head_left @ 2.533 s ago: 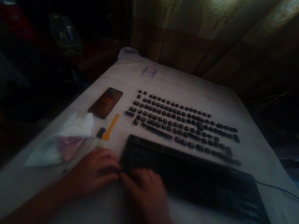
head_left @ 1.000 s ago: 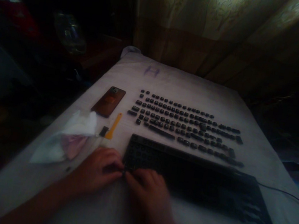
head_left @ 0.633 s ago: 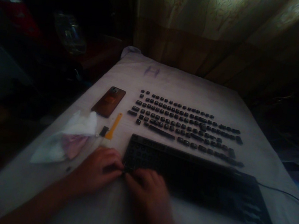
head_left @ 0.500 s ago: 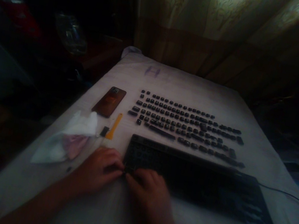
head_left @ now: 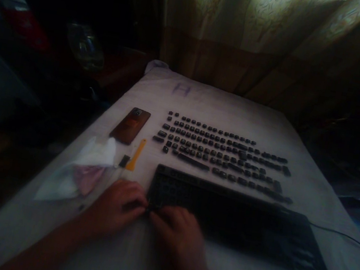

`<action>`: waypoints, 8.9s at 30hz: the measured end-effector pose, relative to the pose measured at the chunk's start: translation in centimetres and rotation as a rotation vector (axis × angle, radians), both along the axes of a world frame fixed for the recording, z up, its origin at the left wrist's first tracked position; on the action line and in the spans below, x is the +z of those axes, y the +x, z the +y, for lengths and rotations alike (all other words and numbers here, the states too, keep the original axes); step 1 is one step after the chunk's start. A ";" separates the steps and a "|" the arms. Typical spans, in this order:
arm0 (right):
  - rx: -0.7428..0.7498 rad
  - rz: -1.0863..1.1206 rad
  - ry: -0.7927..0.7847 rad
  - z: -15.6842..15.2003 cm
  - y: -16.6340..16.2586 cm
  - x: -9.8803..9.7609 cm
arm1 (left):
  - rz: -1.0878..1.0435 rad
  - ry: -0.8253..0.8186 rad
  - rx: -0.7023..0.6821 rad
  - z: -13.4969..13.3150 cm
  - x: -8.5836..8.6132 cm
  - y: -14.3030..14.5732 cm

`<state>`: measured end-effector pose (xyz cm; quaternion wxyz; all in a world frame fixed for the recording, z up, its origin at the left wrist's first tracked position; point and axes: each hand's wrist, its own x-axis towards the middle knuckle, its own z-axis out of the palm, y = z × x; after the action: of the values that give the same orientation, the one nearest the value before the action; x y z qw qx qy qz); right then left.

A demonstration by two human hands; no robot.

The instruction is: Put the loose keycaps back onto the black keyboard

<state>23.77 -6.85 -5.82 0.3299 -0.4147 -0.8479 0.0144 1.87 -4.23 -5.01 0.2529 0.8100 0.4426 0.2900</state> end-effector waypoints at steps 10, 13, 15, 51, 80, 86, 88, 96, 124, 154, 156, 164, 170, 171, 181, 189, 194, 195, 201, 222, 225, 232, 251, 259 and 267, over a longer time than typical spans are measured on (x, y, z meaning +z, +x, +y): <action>0.028 -0.013 -0.016 -0.1 0.1 -0.1 | 0.009 0.005 0.002 0.1 0.1 0.0; 0.024 -0.013 -0.005 -0.1 0.1 -0.3 | 0.013 0.001 0.003 0.2 0.1 0.0; 0.014 0.000 0.004 0.0 0.1 -0.3 | 0.023 -0.003 0.007 0.2 0.0 -0.1; -0.065 0.053 0.063 0.5 -0.6 -3.3 | 0.061 -0.064 -0.002 0.0 -0.9 -0.7; -0.083 0.413 0.118 2.2 4.0 0.7 | 0.216 -0.073 0.252 8.5 4.0 1.4; -0.076 0.387 0.090 2.1 3.9 0.4 | 0.278 -0.044 0.309 12.3 2.6 2.8; -0.083 0.382 0.088 2.0 3.9 0.3 | 0.300 -0.044 0.314 12.6 2.2 2.9; -0.073 0.386 0.085 2.0 3.9 0.1 | 0.349 -0.039 0.306 13.1 1.9 3.0; -0.033 0.277 -0.051 1.4 3.6 0.4 | -0.028 0.130 0.122 2.3 0.8 2.8; -0.032 0.069 -0.146 0.6 2.1 -0.2 | 0.152 0.173 0.062 -0.5 -1.3 2.0; -0.035 0.053 -0.149 0.5 2.0 -0.2 | 0.148 0.158 0.066 -0.5 -1.2 2.1; -0.044 0.030 -0.126 0.5 1.7 0.1 | 0.122 0.113 0.071 -0.8 -0.8 2.3; -0.056 0.040 -0.129 0.5 1.5 0.0 | 0.116 0.099 0.058 -0.7 -0.9 2.0; -0.054 0.043 -0.130 0.5 1.5 0.0 | 0.113 0.095 0.058 -0.6 -0.9 2.0; -0.057 0.033 -0.139 0.4 1.4 0.2 | 0.104 0.083 0.072 -0.7 -0.6 2.0; -0.064 0.062 -0.134 0.5 1.2 0.1 | 0.120 0.101 0.057 -0.7 -0.6 1.9; -0.050 0.060 -0.154 0.4 1.2 0.4 | 0.122 0.112 0.050 -0.7 -0.6 1.9; -0.056 0.061 -0.155 0.4 1.1 0.4 | 0.120 0.109 0.051 -0.7 -0.6 2.0; -0.091 0.051 -0.171 0.4 0.9 0.2 | 0.123 0.104 0.074 -0.7 -0.5 2.1; -0.078 0.092 -0.149 0.4 0.9 0.5 | 0.104 0.068 0.055 -0.8 -0.6 2.2; -0.083 0.091 -0.142 0.4 0.8 0.5 | 0.104 0.079 0.064 -0.8 -0.7 2.1; -0.072 0.046 -0.141 0.4 0.9 0.6 | 0.126 0.058 0.067 -0.8 -0.6 2.4; -0.123 0.113 -0.107 0.4 2.1 0.5 | 0.192 0.082 0.114 -0.9 -0.8 -1.1; -0.102 0.049 -0.099 -0.1 1.1 0.8 | 0.201 0.074 0.100 -0.9 -1.1 -1.1; -0.077 0.048 -0.155 -0.1 0.9 1.0 | 0.191 0.081 0.096 -0.9 -0.7 -0.9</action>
<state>24.72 -6.91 -4.78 0.3172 -0.4709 -0.8196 0.0771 0.94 -5.15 -5.69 0.1627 0.8213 0.4908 0.2409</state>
